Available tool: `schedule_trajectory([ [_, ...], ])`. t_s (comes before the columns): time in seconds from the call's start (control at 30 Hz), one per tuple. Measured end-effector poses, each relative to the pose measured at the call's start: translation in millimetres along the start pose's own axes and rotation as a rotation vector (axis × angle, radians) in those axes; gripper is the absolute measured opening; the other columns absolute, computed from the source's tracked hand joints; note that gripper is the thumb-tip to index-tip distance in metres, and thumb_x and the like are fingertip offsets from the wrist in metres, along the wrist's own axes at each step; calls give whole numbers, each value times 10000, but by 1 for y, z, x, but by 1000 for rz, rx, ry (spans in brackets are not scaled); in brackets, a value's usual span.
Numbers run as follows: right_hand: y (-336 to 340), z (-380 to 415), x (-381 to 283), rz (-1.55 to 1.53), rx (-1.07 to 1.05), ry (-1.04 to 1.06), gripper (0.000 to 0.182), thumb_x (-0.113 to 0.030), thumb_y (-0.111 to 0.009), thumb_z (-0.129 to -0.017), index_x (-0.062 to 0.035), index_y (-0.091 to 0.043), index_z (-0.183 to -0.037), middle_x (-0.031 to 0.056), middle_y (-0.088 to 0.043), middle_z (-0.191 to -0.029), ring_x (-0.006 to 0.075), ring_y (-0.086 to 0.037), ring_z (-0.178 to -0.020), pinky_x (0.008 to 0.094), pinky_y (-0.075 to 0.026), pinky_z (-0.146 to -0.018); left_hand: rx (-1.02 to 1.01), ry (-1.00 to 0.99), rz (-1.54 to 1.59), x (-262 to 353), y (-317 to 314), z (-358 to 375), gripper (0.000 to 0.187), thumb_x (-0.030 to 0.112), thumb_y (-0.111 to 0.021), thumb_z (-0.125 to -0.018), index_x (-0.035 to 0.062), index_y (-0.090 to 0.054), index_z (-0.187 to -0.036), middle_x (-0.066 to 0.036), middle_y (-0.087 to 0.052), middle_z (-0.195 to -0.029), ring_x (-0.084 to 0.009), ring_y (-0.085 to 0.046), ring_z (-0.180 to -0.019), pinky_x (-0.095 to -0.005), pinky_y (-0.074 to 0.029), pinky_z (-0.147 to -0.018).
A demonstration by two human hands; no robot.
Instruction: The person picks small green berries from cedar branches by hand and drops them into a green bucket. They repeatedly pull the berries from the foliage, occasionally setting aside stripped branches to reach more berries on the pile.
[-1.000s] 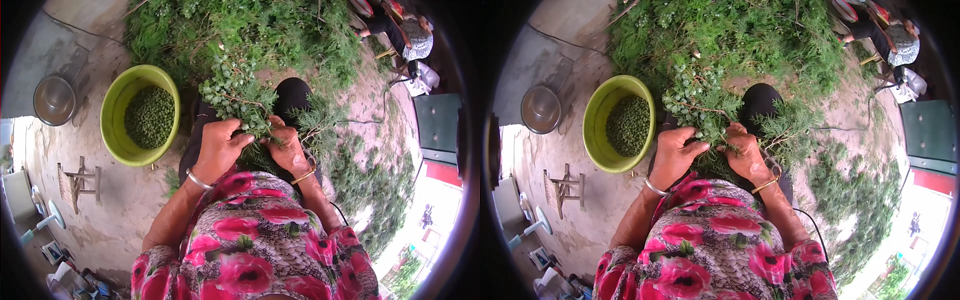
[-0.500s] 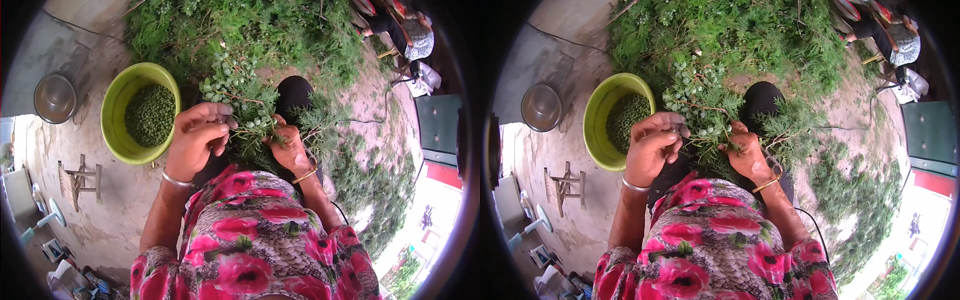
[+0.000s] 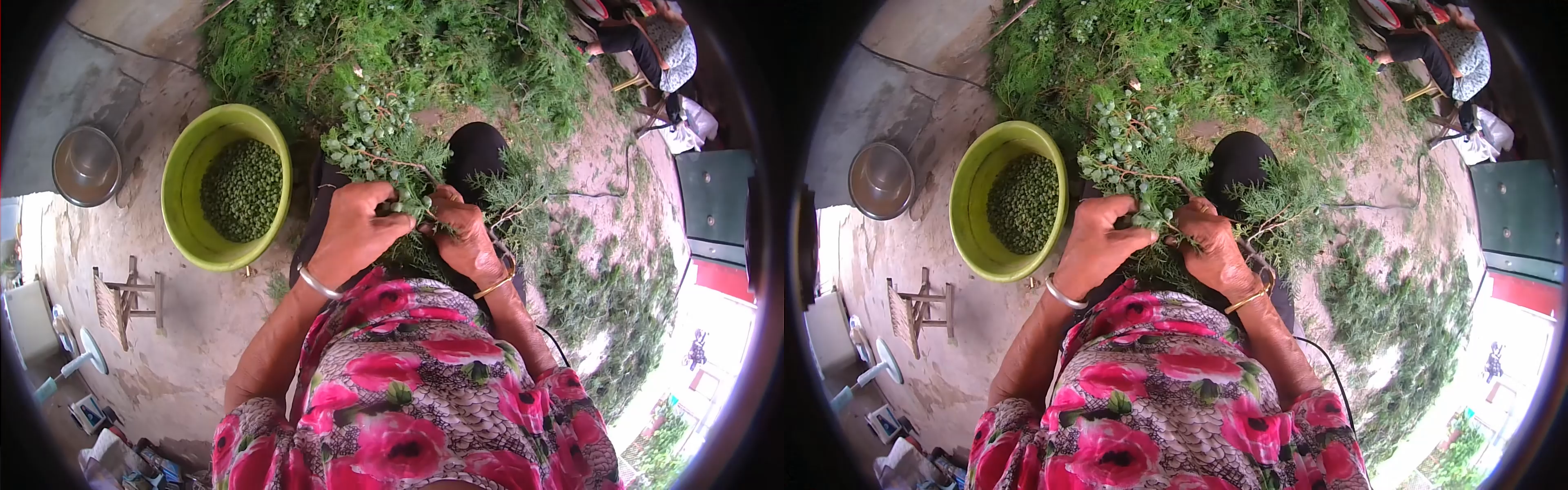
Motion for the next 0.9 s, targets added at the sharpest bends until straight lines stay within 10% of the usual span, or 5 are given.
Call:
schedule_trajectory([
  [0.13, 2, 1, 0, -11, 12, -16, 187, 128, -655, -617, 17, -536, -710, 120, -501, -663, 322, -521, -745, 407, -420, -901, 76, 343, 631, 6, 3, 15, 85, 30, -659, -783, -26, -600, -807, -34, -549, -621, -67, -506, -525, -204, -350, -402],
  [0.4, 1, 5, 6, -81, 26, -118, 183, 125, -692, -658, 32, -581, -769, 157, -501, -686, 357, -540, -838, 412, -380, -991, 94, 422, 1375, -22, 29, 30, 170, 3, -585, -822, -25, -590, -989, -120, -570, -746, -98, -461, -513, -223, -412, -411],
  [0.6, 1, 0, -2, 75, -12, -7, 228, 116, -699, -604, 14, -535, -727, 130, -526, -718, 336, -532, -773, 426, -429, -875, 193, 348, 1002, 14, 27, 22, 145, 29, -702, -752, -29, -640, -869, -95, -633, -757, -116, -544, -564, -251, -433, -454],
  [0.67, 1, -1, -2, 58, -17, -9, 225, 113, -695, -601, 9, -543, -731, 129, -538, -724, 340, -545, -781, 426, -425, -883, 101, 152, 124, 25, 24, 12, 176, 52, -697, -786, -45, -645, -923, -50, -615, -707, -78, -507, -572, -221, -405, -488],
  [0.9, -3, -1, -2, 114, -20, 29, 226, 118, -651, -562, 3, -563, -736, 127, -566, -740, 338, -566, -801, 438, -415, -901, 32, 65, 51, -2, -7, 13, 145, 70, -717, -781, -20, -650, -873, 20, -571, -645, -76, -518, -585, -240, -410, -520],
])
Point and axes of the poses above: each hand's wrist, its own z-axis away from the middle knuckle, its own y-axis out of the back of the hand, x = y × z, the point moved 3 cm from there along -z, towards the middle knuckle
